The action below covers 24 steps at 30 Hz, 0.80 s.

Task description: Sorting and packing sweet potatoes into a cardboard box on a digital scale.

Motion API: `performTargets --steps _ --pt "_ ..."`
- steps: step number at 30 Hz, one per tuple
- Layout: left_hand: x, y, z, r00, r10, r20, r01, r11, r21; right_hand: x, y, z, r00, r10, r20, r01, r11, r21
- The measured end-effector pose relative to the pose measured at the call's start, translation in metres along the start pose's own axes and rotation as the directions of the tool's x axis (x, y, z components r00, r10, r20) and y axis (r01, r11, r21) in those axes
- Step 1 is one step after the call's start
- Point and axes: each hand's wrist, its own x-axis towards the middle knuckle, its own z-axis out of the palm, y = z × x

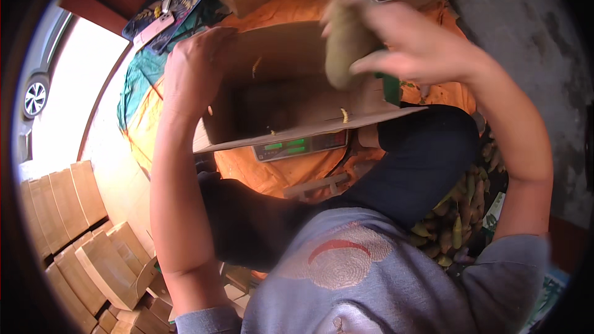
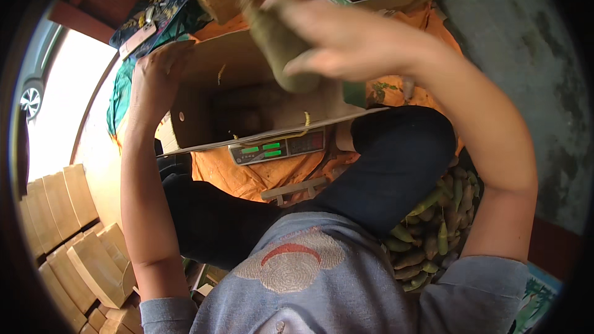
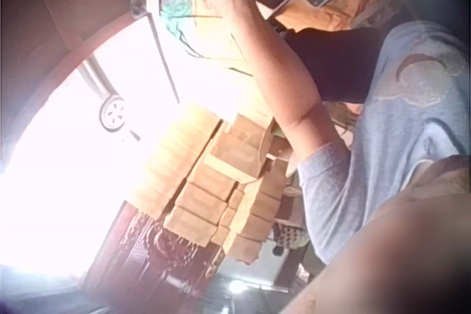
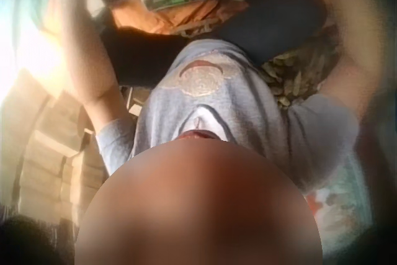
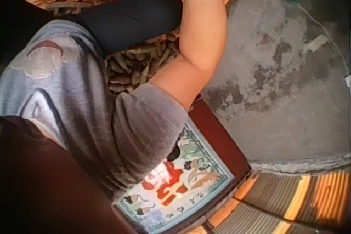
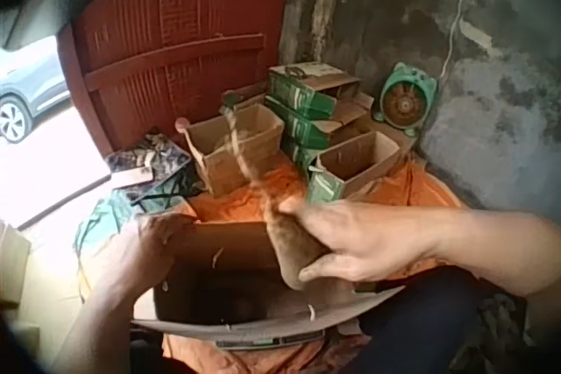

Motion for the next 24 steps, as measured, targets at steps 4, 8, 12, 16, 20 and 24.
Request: performTargets --steps 4,8,12,16,20,24 --pt "-0.005 0.003 -0.006 0.998 -0.056 0.021 0.055 0.997 0.047 0.080 0.011 0.084 0.778 0.178 0.603 -0.180 0.982 -0.058" --pt "-0.006 0.002 -0.001 0.997 -0.058 0.044 0.058 0.998 0.006 0.091 0.074 0.187 0.747 0.145 0.649 -0.062 0.987 -0.149" --pt "-0.010 -0.001 0.002 0.999 -0.033 -0.024 0.032 0.999 -0.031 0.097 0.105 0.256 0.647 0.234 0.725 -0.038 0.960 -0.276" --pt "-0.009 -0.005 0.004 0.999 -0.017 -0.039 0.016 1.000 -0.016 0.097 0.105 0.284 0.542 0.285 0.791 -0.031 0.947 -0.320" --pt "-0.011 -0.006 0.004 0.999 -0.032 -0.034 0.032 0.999 -0.010 0.091 0.090 0.299 0.417 0.288 0.862 -0.029 0.952 -0.304" --pt "-0.008 -0.003 0.004 0.999 -0.035 -0.037 0.035 0.999 -0.004 0.080 0.085 0.302 0.330 0.254 0.909 0.006 0.962 -0.272"
